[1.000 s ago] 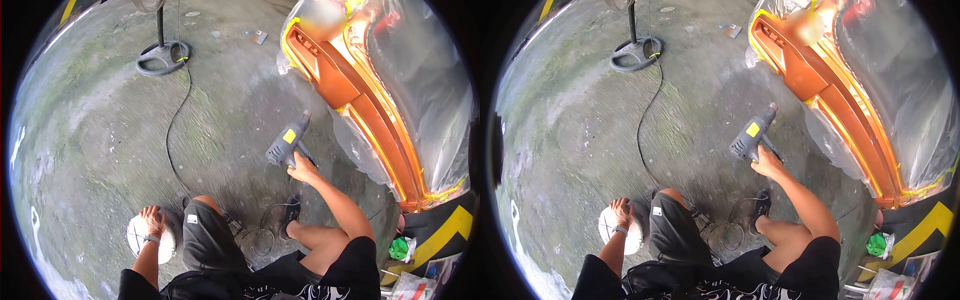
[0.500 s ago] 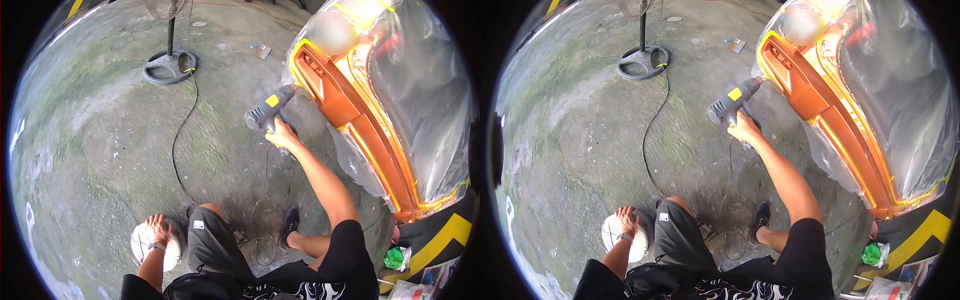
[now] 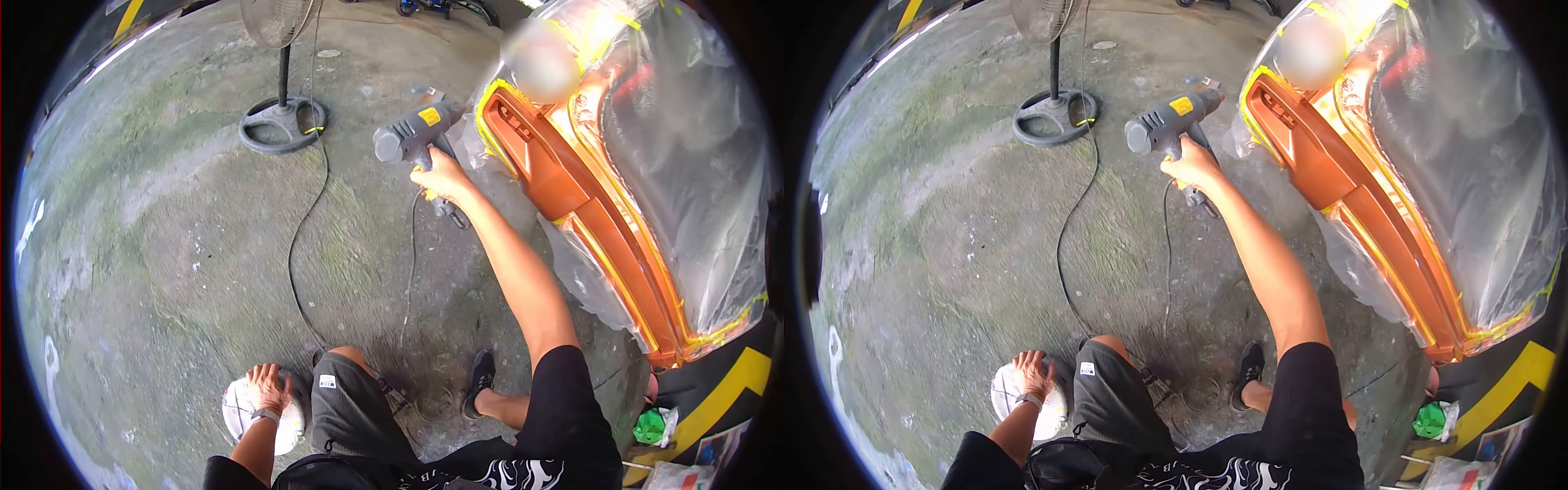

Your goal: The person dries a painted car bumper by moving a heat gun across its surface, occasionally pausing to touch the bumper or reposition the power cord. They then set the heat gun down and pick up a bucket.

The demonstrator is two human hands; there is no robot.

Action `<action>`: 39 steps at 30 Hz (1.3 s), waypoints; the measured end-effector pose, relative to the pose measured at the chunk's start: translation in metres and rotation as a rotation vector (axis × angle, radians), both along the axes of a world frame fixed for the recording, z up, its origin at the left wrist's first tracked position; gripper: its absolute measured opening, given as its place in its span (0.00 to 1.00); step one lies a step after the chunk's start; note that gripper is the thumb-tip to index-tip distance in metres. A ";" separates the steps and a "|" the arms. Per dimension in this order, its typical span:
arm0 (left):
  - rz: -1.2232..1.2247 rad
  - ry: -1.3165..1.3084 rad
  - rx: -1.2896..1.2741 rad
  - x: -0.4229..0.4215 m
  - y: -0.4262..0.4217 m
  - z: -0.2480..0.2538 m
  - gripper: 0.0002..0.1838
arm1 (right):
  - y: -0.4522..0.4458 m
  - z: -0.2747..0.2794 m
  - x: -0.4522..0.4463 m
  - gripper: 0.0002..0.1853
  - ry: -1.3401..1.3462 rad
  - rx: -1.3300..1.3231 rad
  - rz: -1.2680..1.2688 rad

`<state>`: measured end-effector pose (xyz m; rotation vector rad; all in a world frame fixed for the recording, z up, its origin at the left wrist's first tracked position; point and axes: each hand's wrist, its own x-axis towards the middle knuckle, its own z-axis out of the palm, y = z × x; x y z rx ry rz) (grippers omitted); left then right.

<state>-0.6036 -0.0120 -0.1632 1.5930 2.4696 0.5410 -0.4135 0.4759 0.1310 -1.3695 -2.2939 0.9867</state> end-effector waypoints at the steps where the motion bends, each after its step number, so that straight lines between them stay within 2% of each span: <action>1: 0.001 0.017 0.021 0.000 0.000 0.000 0.15 | -0.002 0.006 -0.002 0.21 0.106 -0.040 0.007; 5: 0.008 0.007 0.015 0.001 0.002 0.006 0.14 | -0.006 0.031 0.004 0.17 0.288 -0.148 -0.044; 15: -0.025 0.005 -0.028 0.000 0.002 0.006 0.15 | -0.068 0.062 0.064 0.21 0.333 -0.123 -0.089; 21: -0.019 0.024 -0.018 -0.001 0.001 -0.001 0.15 | -0.086 0.057 0.095 0.24 0.239 -0.069 -0.122; 29: -0.005 0.017 -0.019 -0.002 0.000 -0.003 0.15 | -0.058 0.043 0.072 0.25 0.297 -0.209 -0.002; 39: -0.013 0.033 -0.047 -0.002 0.000 0.000 0.15 | -0.113 0.022 0.134 0.24 0.221 -0.217 -0.068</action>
